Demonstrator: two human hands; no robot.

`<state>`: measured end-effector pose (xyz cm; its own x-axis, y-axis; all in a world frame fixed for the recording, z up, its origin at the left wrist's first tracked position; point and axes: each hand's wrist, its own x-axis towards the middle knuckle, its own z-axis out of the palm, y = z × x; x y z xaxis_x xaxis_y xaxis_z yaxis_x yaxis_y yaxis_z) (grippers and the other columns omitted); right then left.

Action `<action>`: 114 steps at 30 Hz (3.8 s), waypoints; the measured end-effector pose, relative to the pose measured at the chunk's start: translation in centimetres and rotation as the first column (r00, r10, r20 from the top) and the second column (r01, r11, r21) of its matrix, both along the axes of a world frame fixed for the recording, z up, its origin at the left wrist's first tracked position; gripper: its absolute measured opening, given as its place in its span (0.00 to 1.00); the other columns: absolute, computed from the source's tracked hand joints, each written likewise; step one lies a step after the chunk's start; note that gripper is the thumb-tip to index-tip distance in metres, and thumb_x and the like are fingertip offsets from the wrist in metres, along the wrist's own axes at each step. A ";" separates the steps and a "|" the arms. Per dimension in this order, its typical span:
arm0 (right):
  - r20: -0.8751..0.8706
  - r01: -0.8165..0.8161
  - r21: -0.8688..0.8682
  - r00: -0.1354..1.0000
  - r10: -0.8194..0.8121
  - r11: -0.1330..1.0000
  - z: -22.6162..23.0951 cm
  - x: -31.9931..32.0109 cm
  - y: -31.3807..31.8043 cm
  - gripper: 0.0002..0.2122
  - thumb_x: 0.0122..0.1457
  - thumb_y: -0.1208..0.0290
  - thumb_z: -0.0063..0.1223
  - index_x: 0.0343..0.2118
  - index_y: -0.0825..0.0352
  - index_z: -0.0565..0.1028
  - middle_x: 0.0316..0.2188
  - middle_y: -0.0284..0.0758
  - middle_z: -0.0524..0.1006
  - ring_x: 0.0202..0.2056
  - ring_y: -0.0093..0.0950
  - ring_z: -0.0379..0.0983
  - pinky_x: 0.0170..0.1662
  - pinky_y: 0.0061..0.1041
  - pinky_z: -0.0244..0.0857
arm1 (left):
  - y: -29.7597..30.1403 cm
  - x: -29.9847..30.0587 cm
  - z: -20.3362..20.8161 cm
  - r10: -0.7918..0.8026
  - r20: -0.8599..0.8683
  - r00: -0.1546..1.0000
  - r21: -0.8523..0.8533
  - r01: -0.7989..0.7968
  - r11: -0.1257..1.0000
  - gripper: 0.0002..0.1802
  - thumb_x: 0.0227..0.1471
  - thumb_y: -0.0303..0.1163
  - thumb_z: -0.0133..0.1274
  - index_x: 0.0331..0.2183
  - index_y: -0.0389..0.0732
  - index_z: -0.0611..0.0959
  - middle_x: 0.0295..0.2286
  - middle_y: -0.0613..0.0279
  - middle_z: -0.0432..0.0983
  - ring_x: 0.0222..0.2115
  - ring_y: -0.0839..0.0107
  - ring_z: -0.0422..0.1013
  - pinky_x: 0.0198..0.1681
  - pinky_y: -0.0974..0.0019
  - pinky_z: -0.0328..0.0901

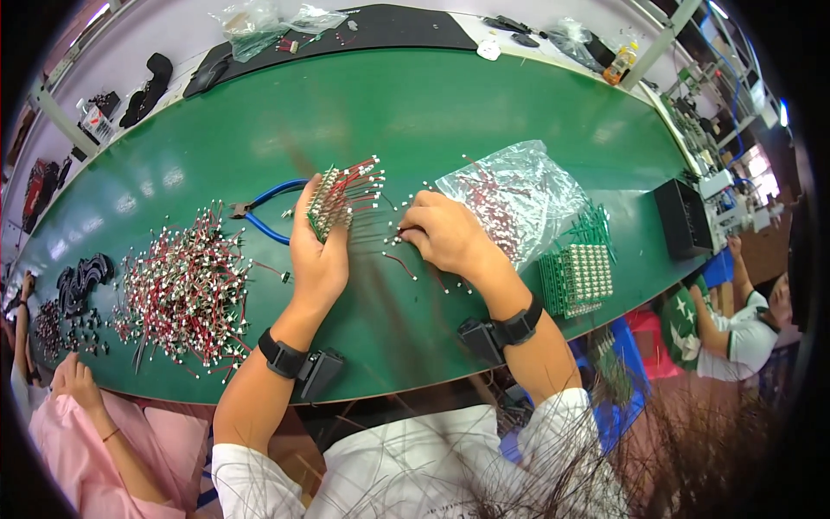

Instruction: The person picks up a circuit board and inserts small wires into its ports one at a time. After filling the board, the person sets it down and repeats the process with a new board.

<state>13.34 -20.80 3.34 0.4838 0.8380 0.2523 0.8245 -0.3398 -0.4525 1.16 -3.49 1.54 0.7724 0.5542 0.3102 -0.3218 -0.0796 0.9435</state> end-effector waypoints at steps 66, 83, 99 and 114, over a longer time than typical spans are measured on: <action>-0.745 0.219 0.435 0.632 0.213 0.873 0.9 -0.7 1.2 0.09 0.67 0.70 0.46 0.43 0.68 0.73 0.16 0.20 0.59 0.17 0.10 0.51 0.19 0.15 0.44 | 0.1 0.1 -0.2 -0.030 0.020 0.999 -0.045 0.031 0.999 0.34 0.56 0.12 0.43 0.63 0.33 0.57 0.54 0.54 0.69 0.54 0.69 0.67 0.59 0.66 0.60; -0.589 0.199 0.520 0.788 0.180 0.831 1.3 -1.8 1.4 0.04 0.63 0.75 0.52 0.35 0.69 0.76 0.19 0.22 0.67 0.20 0.10 0.59 0.22 0.15 0.52 | 0.2 0.1 -0.3 -0.019 0.021 1.000 -0.009 0.019 1.000 0.35 0.53 0.12 0.43 0.63 0.32 0.58 0.54 0.52 0.68 0.54 0.67 0.67 0.59 0.65 0.60; -0.128 0.035 0.590 0.990 0.051 0.806 1.7 -5.4 3.1 0.03 0.53 0.78 0.59 0.31 0.69 0.78 0.21 0.35 0.77 0.15 0.20 0.69 0.19 0.22 0.60 | -1.3 -0.3 -0.4 -0.015 0.009 1.000 0.421 0.010 0.907 0.36 0.53 0.19 0.47 0.62 0.26 0.57 0.56 0.36 0.66 0.57 0.49 0.66 0.61 0.57 0.60; -0.088 -0.034 0.594 0.990 0.107 0.804 0.9 -4.9 3.1 0.04 0.53 0.80 0.57 0.32 0.72 0.78 0.21 0.38 0.77 0.17 0.25 0.71 0.20 0.24 0.63 | -1.4 -0.6 0.0 -0.071 -0.059 0.996 0.465 0.090 0.881 0.37 0.52 0.18 0.48 0.63 0.27 0.59 0.53 0.34 0.70 0.50 0.46 0.73 0.54 0.57 0.66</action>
